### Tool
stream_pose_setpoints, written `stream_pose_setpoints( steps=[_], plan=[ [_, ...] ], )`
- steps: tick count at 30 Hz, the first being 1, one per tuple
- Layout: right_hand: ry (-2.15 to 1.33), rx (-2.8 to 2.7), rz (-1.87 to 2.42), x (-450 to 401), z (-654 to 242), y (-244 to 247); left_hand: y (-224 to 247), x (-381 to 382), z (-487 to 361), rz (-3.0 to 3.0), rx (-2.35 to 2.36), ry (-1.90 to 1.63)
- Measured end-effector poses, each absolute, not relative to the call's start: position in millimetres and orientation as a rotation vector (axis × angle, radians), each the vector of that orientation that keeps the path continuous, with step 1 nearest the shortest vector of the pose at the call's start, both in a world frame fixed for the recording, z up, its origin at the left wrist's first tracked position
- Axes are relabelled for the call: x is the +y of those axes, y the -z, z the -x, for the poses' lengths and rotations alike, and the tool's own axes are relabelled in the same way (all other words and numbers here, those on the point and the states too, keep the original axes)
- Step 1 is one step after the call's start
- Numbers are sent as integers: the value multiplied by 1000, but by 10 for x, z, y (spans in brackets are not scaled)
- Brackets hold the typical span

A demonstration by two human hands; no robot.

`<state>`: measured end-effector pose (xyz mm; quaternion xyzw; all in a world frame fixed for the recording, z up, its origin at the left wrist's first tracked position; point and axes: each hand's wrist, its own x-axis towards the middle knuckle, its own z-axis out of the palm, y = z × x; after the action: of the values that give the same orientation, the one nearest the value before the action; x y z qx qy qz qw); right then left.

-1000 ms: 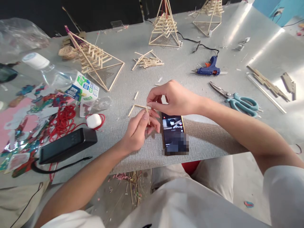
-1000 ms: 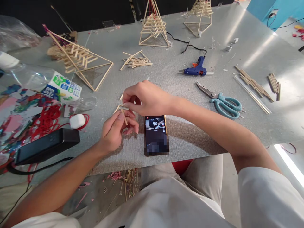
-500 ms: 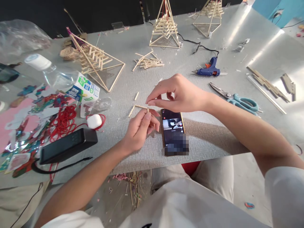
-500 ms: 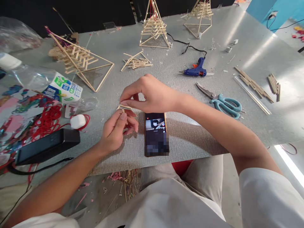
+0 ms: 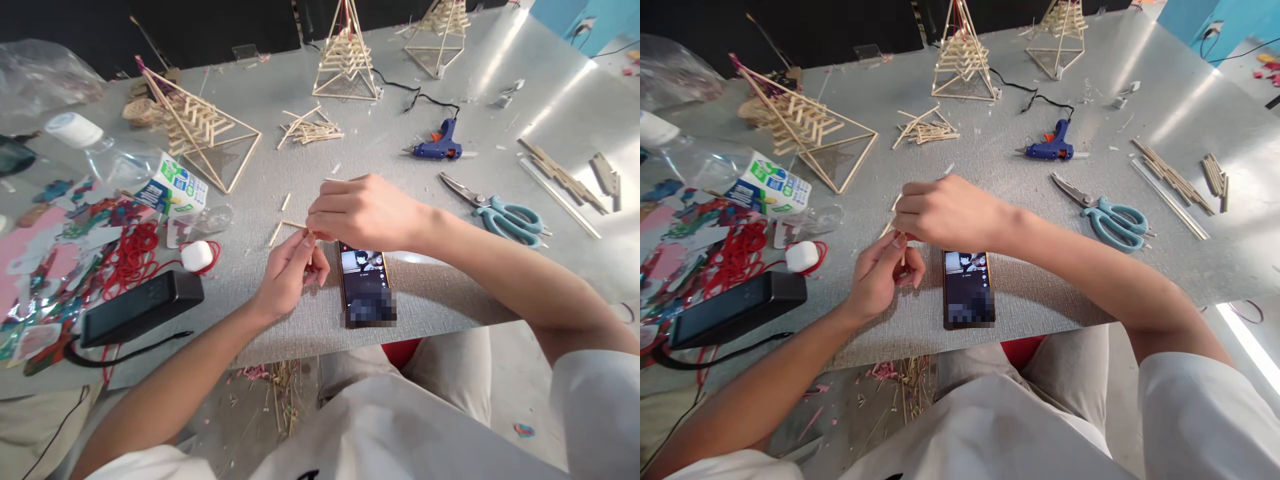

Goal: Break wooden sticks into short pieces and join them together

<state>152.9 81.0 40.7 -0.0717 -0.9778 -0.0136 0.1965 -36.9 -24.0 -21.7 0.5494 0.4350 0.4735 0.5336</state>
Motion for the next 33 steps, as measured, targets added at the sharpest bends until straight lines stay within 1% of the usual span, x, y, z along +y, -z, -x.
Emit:
stream_pose_setpoints(
  steps=[4,12,20,27,33],
  plan=[
    [4,-2775,226,817,-1502,-368,229,-237,357,-1292,1019,-1130],
    [-346,-2632,266,852,-1475,-346,254,-250,377,-1356,991,-1148],
    [-581,-2477,218,935,-1461,-263,237,-270,374,-1409,1001,-1151],
    [-667,-2426,257,943,-1497,-336,215,-266,378,-1444,1016,-1176],
    [-595,-2402,408,958,-1519,-343,223,-262,382,-1483,1033,-1181]
  ],
)
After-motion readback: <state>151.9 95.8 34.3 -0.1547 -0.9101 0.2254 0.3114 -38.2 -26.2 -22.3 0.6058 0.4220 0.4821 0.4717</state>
